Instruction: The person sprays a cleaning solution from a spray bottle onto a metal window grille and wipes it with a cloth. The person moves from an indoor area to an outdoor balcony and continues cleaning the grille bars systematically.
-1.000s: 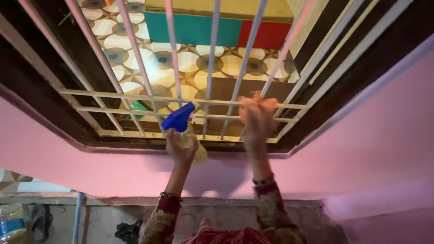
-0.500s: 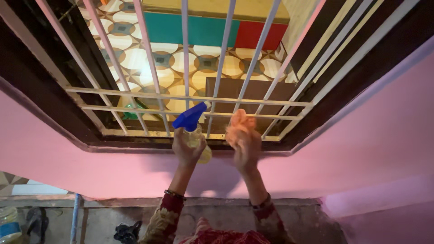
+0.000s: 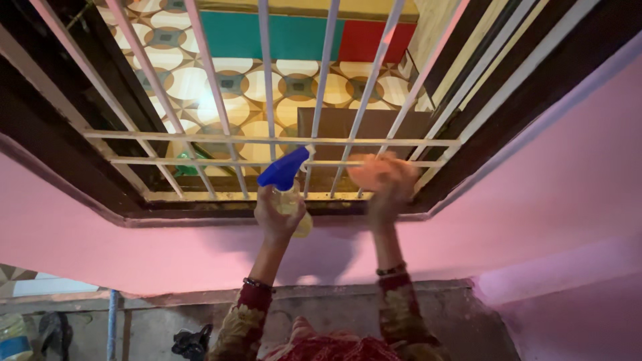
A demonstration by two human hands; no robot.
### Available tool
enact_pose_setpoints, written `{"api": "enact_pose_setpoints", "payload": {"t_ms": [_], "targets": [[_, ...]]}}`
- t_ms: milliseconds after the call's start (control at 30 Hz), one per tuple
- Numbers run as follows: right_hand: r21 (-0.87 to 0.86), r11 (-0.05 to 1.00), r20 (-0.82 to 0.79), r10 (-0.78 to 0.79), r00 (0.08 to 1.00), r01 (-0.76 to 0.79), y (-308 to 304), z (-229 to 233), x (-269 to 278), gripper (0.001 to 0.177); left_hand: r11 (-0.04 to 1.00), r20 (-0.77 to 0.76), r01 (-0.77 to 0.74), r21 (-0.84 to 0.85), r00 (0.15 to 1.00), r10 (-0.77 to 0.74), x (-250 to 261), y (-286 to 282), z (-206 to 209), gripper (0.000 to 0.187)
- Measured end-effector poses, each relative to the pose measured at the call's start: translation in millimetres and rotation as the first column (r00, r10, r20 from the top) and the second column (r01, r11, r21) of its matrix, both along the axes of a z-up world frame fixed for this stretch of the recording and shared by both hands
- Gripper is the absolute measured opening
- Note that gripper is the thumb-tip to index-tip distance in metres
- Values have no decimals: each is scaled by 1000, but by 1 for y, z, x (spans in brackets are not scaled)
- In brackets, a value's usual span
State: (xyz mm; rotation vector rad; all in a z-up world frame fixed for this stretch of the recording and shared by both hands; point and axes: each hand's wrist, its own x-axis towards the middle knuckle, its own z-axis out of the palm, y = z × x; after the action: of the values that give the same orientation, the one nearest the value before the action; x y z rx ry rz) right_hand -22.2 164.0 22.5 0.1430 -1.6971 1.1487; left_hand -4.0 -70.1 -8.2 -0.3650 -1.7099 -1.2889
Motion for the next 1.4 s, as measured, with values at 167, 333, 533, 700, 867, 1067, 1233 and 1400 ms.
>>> {"api": "enact_pose_setpoints", "payload": {"t_ms": [167,333,533,700,867,1067,1233,1400], "targets": [[159,826,-198,-510,837,541,0,34,15,31,1000,16,-25,-2,1000,25,-3,3,2,73],[243,967,-16,-69,997,71,-63,12,12,12,999,105,-36,-34,994,40,-7,6,-5,74],[-442,791,185,542,820,-423,-47,-37,37,19,999,18,-30,-45,999,31,-6,0,-9,77],[-46,995,1,93,996,-93,-10,-23,48,33,996,101,-78,-48,991,83,-14,-3,-16,76],[492,854,192,-295,936,168,-11,-42,2,42,998,60,-59,-18,996,60,-11,-2,-17,76],[567,806,279,-381,881,169,0,-78,43,42,999,143,-42,6,989,40,-10,-4,-14,78],[39,985,321,146,936,-167,18,-44,76,41,999,99,-45,-30,994,48,-10,-4,-15,77],[57,996,-109,78,991,-72,16,47,31,40,997,84,-68,-28,994,70,-12,-3,-14,76]]}}
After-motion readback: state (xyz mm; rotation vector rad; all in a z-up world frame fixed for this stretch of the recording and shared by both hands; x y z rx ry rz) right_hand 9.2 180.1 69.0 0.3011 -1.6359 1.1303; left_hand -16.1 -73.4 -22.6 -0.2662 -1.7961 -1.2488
